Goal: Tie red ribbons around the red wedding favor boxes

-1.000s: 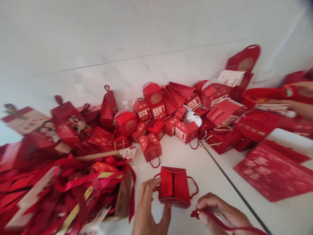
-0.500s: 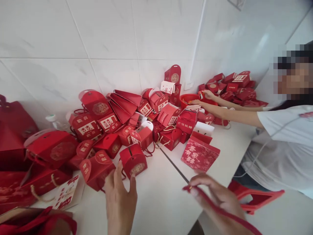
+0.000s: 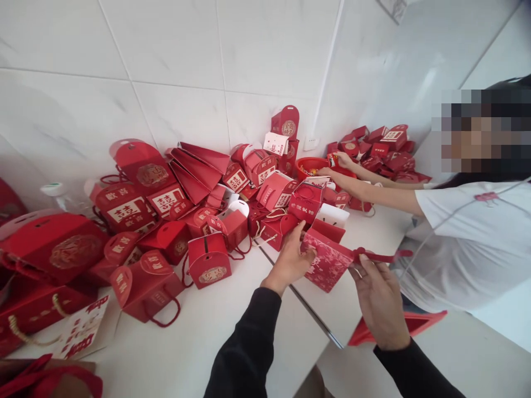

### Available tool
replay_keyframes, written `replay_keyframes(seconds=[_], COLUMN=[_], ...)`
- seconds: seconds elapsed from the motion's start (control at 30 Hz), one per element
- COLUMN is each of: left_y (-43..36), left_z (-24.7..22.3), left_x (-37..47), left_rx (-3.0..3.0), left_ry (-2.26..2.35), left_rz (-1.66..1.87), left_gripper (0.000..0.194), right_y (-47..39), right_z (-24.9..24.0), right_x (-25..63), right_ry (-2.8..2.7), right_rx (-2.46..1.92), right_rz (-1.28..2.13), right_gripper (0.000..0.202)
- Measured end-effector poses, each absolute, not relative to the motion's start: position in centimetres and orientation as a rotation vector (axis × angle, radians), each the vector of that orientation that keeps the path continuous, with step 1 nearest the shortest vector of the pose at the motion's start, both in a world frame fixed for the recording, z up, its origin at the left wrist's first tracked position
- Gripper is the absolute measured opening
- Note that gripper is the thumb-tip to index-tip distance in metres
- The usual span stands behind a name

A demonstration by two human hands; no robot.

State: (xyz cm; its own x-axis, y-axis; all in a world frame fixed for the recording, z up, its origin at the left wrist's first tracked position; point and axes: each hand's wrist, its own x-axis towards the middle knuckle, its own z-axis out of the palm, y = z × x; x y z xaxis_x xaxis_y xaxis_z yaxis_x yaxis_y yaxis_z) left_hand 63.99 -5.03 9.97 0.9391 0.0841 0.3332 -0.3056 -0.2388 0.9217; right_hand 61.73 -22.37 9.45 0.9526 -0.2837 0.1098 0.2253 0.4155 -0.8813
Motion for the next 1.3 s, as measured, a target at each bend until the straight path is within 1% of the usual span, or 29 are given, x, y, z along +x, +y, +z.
replay_keyframes(seconds=[0.1,0.2,0.27,0.33,0.4,0.5,0.67,0.73,0.77,0.83,0.87,0.9,0.93,1.0,1.03,1.07,1.1,1.2,1.3], left_y=[-5.1,-3.8,-2.8,-2.3,-2.9,-4.8,-5.2,-3.7,-2.8,-1.0,-0.2,0.5,1.1,1.7,1.8,1.8,1.7,1.2,0.8], left_z=[10.4,10.6,10.5,10.0,9.4,9.0,9.7,9.9,9.9,10.1,10.2,10.4,10.5,10.9,11.0,11.0,11.0,10.7,10.4], left_x=[61.2,55.1,50.6,46.7,43.6,41.0,40.6,41.2,41.5,42.2,42.5,42.7,42.9,43.0,42.9,42.8,42.7,42.3,42.1], left_rx=[1.782,1.930,2.052,2.127,2.156,2.115,1.870,1.830,1.834,1.861,1.870,1.866,1.855,1.823,1.805,1.788,1.770,1.722,1.703], left_ry=[-0.201,-0.202,-0.013,0.244,0.472,0.613,0.555,0.592,0.611,0.599,0.559,0.507,0.457,0.406,0.406,0.410,0.402,0.319,0.261], left_rz=[0.401,0.536,0.798,1.080,1.223,1.137,0.861,0.813,0.824,0.834,0.789,0.712,0.628,0.531,0.529,0.540,0.551,0.535,0.531], left_gripper=[0.062,0.049,0.039,0.036,0.034,0.032,0.020,0.008,0.012,0.053,0.067,0.069,0.059,0.022,0.015,0.018,0.018,0.005,0.013], right_y=[-22.3,-21.7,-20.7,-19.2,-17.6,-15.4,-13.6,-13.5,-13.5,-13.6,-13.7,-13.8,-14.0,-14.4,-14.7,-14.9,-15.2,-15.5,-15.4], right_z=[10.0,10.8,10.9,10.6,10.0,9.5,10.6,11.1,11.2,11.2,11.1,10.9,10.8,10.6,10.7,10.9,11.2,12.0,12.3], right_x=[61.2,59.9,58.4,56.4,54.3,52.0,52.0,52.7,53.1,53.7,54.0,54.2,54.3,54.4,54.3,54.2,54.1,53.6,53.2], right_ry=[0.053,0.041,0.015,-0.051,-0.168,-0.327,-0.371,-0.415,-0.444,-0.496,-0.517,-0.534,-0.554,-0.624,-0.678,-0.744,-0.831,-1.141,-1.332], right_rx=[-1.067,-1.042,-1.049,-1.106,-1.189,-1.237,-1.124,-1.117,-1.136,-1.195,-1.218,-1.237,-1.255,-1.316,-1.365,-1.428,-1.498,-1.704,-1.833], right_rz=[-0.279,-0.219,-0.140,-0.013,0.152,0.346,0.620,0.668,0.660,0.617,0.601,0.597,0.596,0.568,0.528,0.474,0.405,0.144,-0.077], right_gripper=[0.022,0.020,0.020,0.020,0.020,0.017,0.018,0.018,0.018,0.016,0.016,0.016,0.014,0.009,0.005,0.002,0.005,0.016,0.021])
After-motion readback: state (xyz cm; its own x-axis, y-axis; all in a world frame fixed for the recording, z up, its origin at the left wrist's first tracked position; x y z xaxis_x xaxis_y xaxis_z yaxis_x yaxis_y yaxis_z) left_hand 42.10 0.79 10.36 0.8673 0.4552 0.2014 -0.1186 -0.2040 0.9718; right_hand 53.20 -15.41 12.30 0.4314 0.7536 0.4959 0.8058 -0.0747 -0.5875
